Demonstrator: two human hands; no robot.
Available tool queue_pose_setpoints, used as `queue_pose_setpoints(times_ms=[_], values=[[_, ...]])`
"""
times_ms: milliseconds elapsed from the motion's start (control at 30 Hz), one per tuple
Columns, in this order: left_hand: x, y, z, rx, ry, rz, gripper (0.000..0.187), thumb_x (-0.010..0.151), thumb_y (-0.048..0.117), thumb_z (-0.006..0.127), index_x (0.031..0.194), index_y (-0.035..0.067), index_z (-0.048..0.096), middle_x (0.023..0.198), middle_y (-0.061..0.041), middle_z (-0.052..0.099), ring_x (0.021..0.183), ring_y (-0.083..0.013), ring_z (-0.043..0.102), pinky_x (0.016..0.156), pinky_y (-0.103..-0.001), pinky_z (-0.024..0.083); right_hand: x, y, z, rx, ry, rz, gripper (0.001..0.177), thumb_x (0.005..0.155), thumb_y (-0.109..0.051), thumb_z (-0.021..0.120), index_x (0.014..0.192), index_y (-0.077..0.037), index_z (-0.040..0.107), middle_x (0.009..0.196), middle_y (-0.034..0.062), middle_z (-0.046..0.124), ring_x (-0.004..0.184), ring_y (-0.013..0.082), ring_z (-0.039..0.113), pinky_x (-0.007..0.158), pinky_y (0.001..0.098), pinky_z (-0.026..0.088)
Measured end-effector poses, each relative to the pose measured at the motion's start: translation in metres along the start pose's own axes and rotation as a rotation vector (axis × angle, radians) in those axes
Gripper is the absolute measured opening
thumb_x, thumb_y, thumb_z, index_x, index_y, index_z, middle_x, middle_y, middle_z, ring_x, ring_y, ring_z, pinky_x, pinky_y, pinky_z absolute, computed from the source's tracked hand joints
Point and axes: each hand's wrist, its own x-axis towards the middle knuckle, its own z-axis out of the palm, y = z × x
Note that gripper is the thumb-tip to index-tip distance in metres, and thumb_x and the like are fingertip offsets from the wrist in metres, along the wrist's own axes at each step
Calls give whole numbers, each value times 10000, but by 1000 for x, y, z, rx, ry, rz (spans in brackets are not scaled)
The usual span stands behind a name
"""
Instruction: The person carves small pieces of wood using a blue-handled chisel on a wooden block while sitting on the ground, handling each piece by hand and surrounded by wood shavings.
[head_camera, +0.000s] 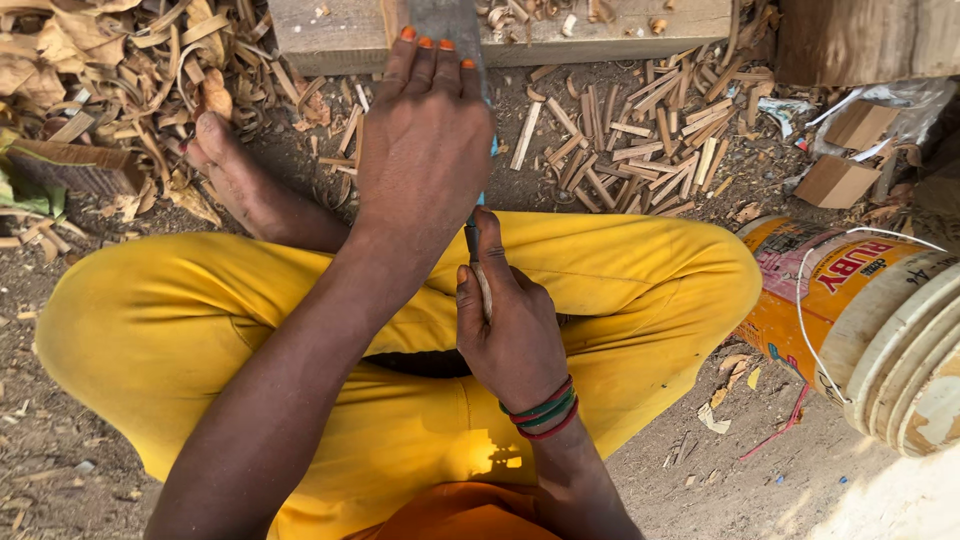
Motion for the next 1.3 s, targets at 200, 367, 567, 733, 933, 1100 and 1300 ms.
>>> queue_pose_setpoints(times_ms=[200,367,567,733,933,1100,1300], values=[[26,-4,7,-56,21,-32,221,874,78,683,1037,-47,765,1047,-245,756,988,-280,749,1056,-408,511,25,-2,10,-10,80,-73,601,1027,-102,597,1572,-11,361,862,282,691,821,457,700,695,513,530],[38,-21,15,-162,48,-91,89,861,43,700,943,35,736,814,-196,716,760,-355,710,701,-491,557,46,4,17,43,185,-227,580,1043,-91,585,1580,-30,374,1042,272,720,923,451,707,782,532,548],[12,-38,5,-364,417,-35,234,715,21,674,940,29,736,789,-148,718,694,-338,702,627,-454,562,35,-3,11,58,172,-201,612,1036,-123,609,1603,-84,383,908,226,710,771,396,703,683,467,558],[20,-64,-12,-442,126,-348,171,1034,98,648,893,44,728,703,-159,674,635,-309,697,684,-440,573,21,6,-4,545,49,34,613,1077,-244,575,1637,-123,357,752,18,584,534,115,599,487,300,535],[22,-59,-1,-203,292,-63,87,913,149,770,981,94,765,796,-148,719,685,-299,710,665,-453,577,3,26,-24,465,138,68,603,1109,-244,555,1656,-104,344,785,17,570,545,54,562,492,242,499],[23,-53,9,-111,262,-52,252,853,31,729,1079,124,790,861,-138,746,776,-278,746,741,-441,609,-9,39,-26,742,13,182,643,1073,-216,544,1642,-78,278,831,13,602,530,51,561,478,244,503],[19,-58,8,-225,144,-117,104,1001,158,764,1051,68,784,836,-170,737,733,-299,735,682,-461,596,-20,39,-16,595,-24,132,598,1074,-230,573,1614,-46,392,739,18,565,540,52,529,502,244,471]])
